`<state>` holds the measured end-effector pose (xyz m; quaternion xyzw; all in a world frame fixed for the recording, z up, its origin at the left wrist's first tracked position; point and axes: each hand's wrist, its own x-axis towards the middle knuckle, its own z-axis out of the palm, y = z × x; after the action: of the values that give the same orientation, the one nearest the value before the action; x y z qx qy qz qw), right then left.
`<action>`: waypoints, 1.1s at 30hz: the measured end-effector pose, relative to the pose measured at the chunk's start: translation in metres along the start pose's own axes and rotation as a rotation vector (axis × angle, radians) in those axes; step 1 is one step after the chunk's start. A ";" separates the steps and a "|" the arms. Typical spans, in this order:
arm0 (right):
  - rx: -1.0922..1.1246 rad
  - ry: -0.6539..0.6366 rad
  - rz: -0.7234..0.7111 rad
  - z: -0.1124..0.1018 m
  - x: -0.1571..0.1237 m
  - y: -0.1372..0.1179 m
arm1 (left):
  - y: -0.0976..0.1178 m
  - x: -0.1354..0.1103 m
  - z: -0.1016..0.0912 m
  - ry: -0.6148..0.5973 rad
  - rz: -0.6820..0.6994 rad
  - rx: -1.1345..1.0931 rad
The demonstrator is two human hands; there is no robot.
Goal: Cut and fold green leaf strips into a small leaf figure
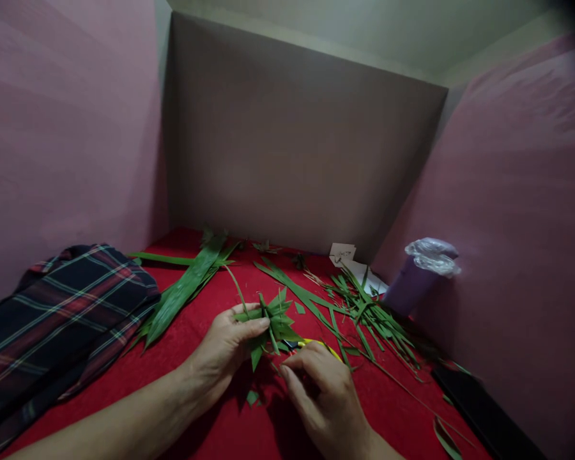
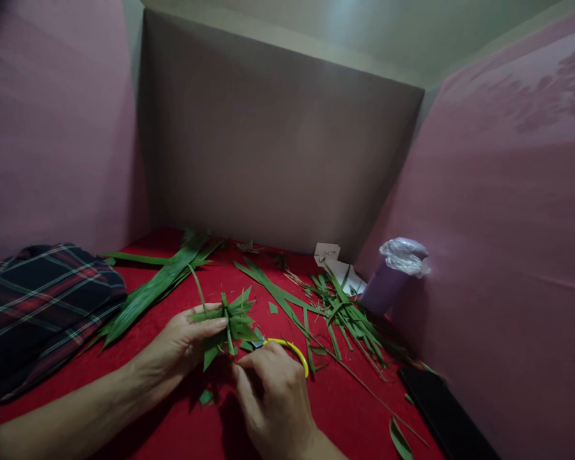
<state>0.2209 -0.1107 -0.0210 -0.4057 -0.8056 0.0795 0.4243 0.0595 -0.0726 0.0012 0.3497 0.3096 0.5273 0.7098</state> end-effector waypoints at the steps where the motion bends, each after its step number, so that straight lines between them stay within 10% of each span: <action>1: 0.011 -0.004 -0.012 0.000 0.000 -0.001 | 0.001 0.000 0.000 -0.019 -0.004 -0.001; 6: 0.079 -0.016 0.000 -0.008 0.000 -0.003 | 0.004 0.000 0.000 -0.030 -0.005 0.036; 11: 0.202 0.200 0.393 -0.027 0.021 0.011 | 0.004 0.001 -0.002 -0.032 -0.052 0.089; 17: 0.601 0.069 0.638 -0.031 0.055 0.016 | 0.005 -0.006 0.003 -0.043 -0.081 0.114; 33: 0.756 0.081 0.702 -0.020 0.036 0.016 | 0.007 -0.009 0.003 -0.055 -0.189 0.331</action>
<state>0.2339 -0.0785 0.0058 -0.4725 -0.5189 0.4869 0.5199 0.0560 -0.0806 0.0094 0.4453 0.4042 0.3904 0.6970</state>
